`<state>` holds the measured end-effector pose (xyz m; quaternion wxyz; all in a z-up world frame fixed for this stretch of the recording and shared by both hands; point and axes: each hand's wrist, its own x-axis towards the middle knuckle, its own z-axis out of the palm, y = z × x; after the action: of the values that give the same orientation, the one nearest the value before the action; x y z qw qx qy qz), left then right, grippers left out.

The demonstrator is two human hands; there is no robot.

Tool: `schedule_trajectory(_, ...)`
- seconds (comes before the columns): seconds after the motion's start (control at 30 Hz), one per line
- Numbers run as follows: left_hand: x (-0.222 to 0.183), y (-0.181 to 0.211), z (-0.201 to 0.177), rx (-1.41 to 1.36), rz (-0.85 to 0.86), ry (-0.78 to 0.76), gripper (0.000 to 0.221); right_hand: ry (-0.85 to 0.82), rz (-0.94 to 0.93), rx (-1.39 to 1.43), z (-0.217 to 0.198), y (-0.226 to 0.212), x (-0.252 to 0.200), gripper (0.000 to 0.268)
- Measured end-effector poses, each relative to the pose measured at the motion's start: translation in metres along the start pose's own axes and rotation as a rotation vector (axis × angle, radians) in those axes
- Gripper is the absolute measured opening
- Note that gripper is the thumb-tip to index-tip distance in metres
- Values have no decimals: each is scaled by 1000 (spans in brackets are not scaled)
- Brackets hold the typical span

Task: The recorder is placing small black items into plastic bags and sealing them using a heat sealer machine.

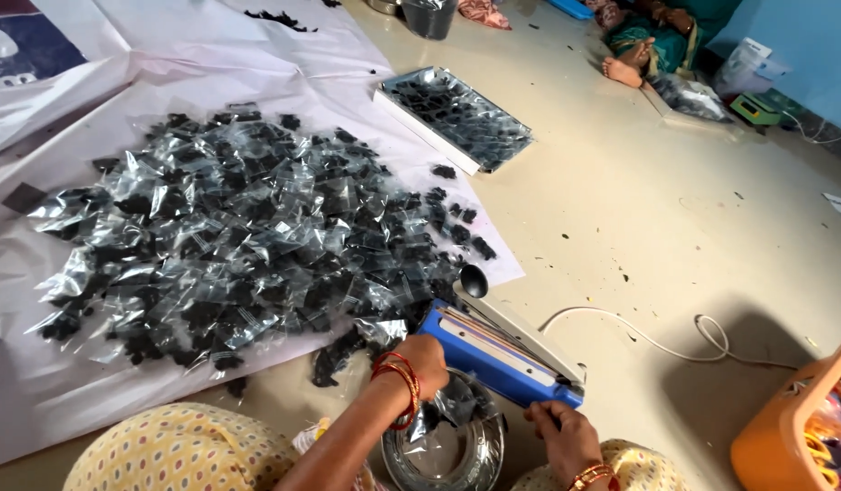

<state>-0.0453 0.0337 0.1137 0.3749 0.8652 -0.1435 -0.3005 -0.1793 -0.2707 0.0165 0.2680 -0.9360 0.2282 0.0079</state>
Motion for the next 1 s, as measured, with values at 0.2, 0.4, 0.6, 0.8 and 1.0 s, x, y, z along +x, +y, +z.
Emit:
schedule_trajectory(0.2, 10, 1, 22, 232, 137, 0, 16, -194, 137, 564, -9, -106, -33, 26)
schedule_trajectory(0.4, -6, 16, 29, 225, 235, -73, 22, -155, -188, 69, -10, -122, -21, 26)
schedule_trajectory(0.6, -5, 14, 23, -266, 141, 62, 32, -250, -236, 110, -11, -91, -5, 22)
schedule_trajectory(0.8, 29, -17, 38, -673, -92, -54, 63, -345, 260, 1023, -35, -79, -8, 13)
schedule_trajectory(1.0, 23, -20, 41, -1115, 20, -531, 45, -258, 263, 1116, -22, -49, 8, 15)
